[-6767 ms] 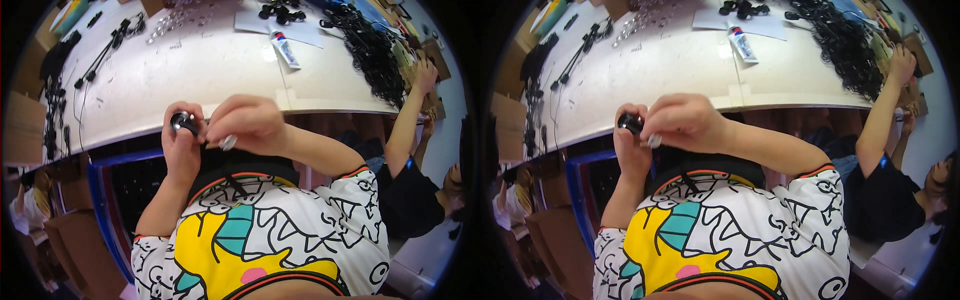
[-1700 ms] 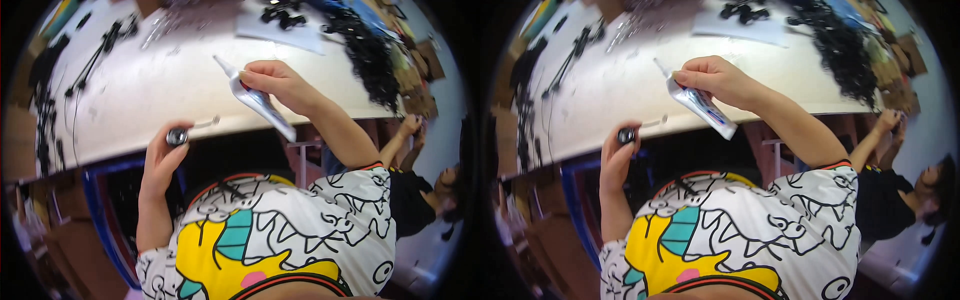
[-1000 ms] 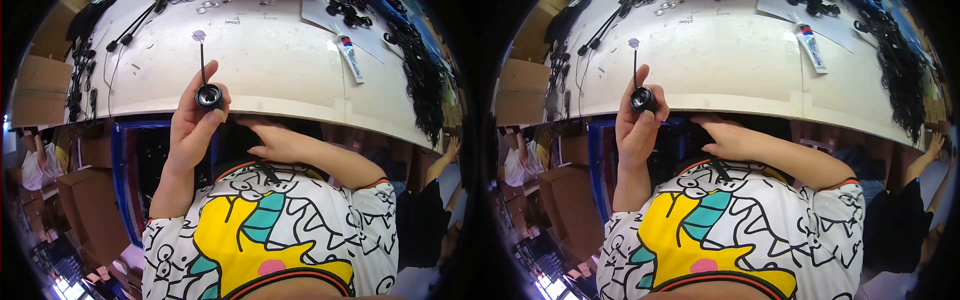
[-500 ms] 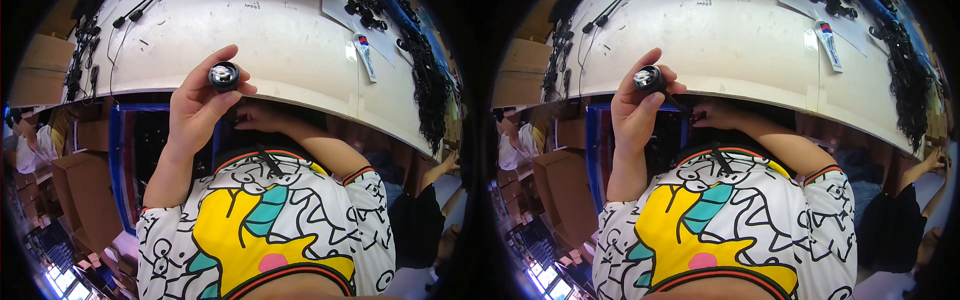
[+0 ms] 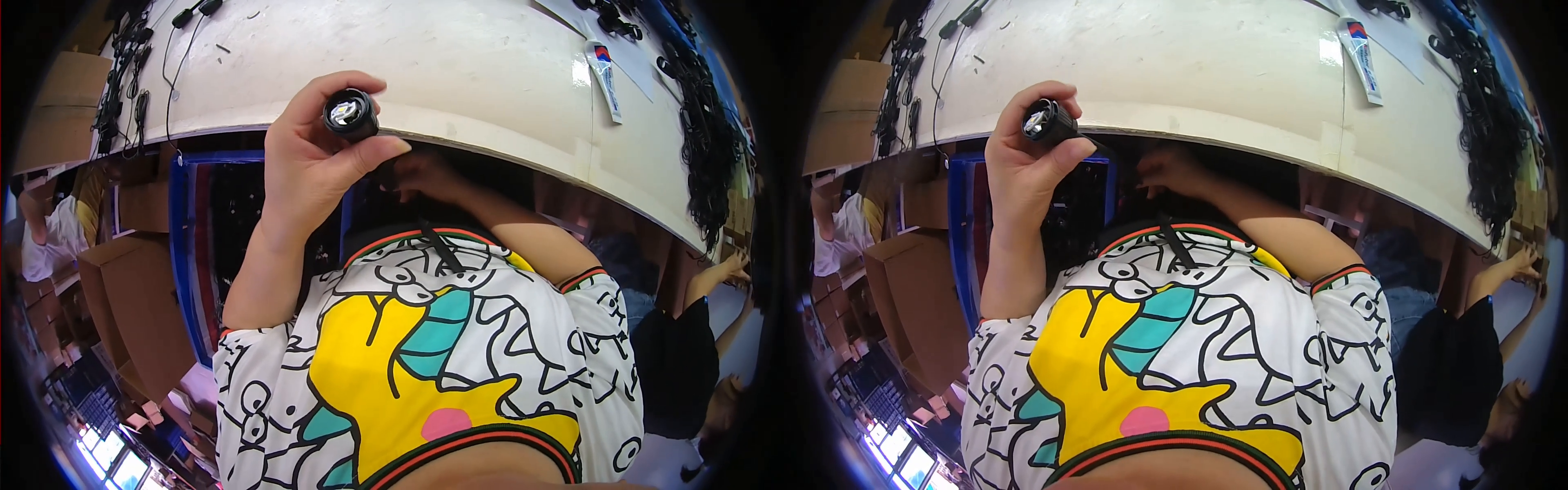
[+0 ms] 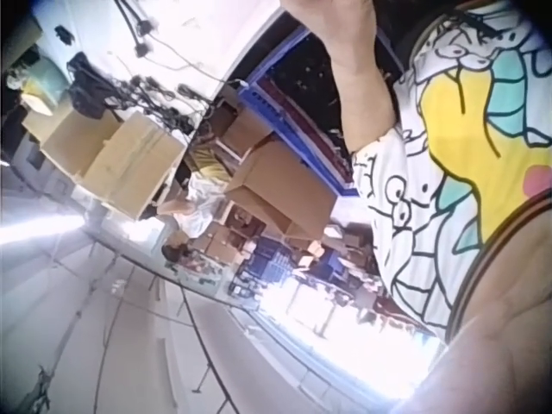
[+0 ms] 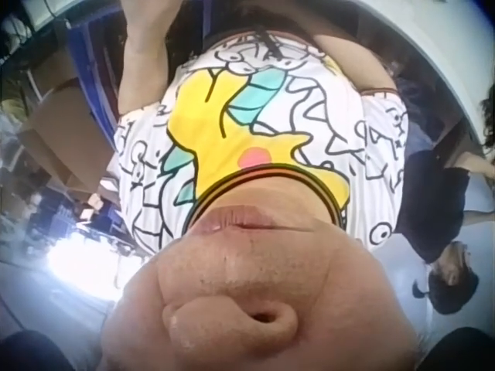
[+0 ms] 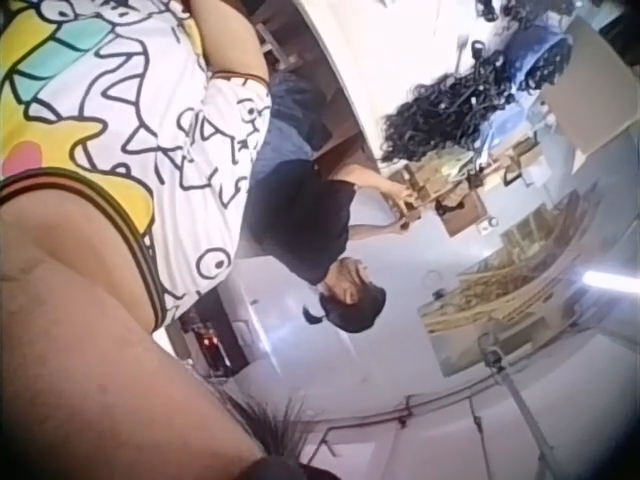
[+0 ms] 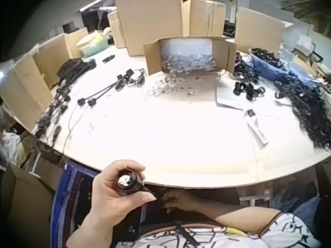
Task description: The person applies glue from a tube to an electronic housing, then inserts small LED components and a cable into the housing by hand.
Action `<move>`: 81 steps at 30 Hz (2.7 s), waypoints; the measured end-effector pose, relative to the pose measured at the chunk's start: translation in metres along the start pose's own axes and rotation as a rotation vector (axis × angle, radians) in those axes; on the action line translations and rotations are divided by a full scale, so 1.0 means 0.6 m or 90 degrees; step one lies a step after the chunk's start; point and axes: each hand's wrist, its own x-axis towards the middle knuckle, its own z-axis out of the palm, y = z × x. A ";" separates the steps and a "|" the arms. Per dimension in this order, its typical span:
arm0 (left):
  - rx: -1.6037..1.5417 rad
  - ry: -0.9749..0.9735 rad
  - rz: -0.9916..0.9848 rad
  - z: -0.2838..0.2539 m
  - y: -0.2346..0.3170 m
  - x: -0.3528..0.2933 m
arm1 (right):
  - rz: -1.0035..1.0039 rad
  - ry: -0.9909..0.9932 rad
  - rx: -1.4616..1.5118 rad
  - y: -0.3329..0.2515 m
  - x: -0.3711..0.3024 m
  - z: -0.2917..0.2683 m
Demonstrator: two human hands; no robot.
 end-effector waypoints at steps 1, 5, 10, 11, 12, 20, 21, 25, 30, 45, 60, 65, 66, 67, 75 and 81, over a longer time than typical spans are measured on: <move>0.011 -0.025 -0.019 -0.004 0.001 -0.002 | 0.005 -0.005 0.001 -0.007 -0.002 0.001; -0.034 -0.064 -0.110 -0.008 0.016 -0.009 | 0.022 0.011 -0.043 -0.016 -0.008 -0.001; -0.035 -0.246 -0.149 -0.036 0.026 -0.006 | -0.013 0.026 -0.067 -0.027 -0.017 -0.010; -0.047 -0.271 -0.162 -0.041 0.024 -0.005 | -0.023 0.033 -0.065 -0.020 -0.016 -0.014; -0.048 -0.263 -0.176 -0.040 0.026 -0.008 | -0.018 0.030 -0.065 -0.017 -0.014 -0.017; -0.026 -0.275 -0.229 -0.039 0.016 -0.007 | -0.039 0.004 -0.094 -0.002 -0.011 -0.032; -0.023 -0.273 -0.240 -0.038 0.017 -0.006 | -0.038 0.005 -0.094 0.001 -0.012 -0.034; -0.020 -0.278 -0.259 -0.039 0.017 -0.006 | -0.050 -0.002 -0.098 0.007 -0.011 -0.040; -0.011 -0.269 -0.264 -0.039 0.017 -0.006 | -0.049 0.004 -0.113 0.000 -0.016 -0.040; -0.090 -0.224 -0.350 -0.028 0.012 -0.002 | 0.002 0.074 -0.125 0.019 -0.013 -0.043; -0.033 -0.233 -0.344 -0.025 0.005 -0.003 | -0.074 0.062 -0.197 0.018 -0.013 -0.043; -0.175 -0.270 -0.362 -0.021 -0.002 0.014 | -0.091 0.069 -0.155 0.046 0.004 -0.058; -0.179 -0.279 -0.347 -0.020 -0.004 0.017 | -0.094 0.075 -0.159 0.050 0.004 -0.062; -0.178 -0.284 -0.329 -0.017 -0.001 0.015 | -0.050 0.060 -0.146 0.051 0.005 -0.062; -0.032 -0.169 -0.176 -0.030 -0.002 0.019 | 0.094 -0.086 -0.585 -0.237 -0.167 0.002; 0.109 -0.183 0.083 -0.034 -0.037 0.009 | -0.112 0.248 -0.578 -0.432 -0.133 -0.066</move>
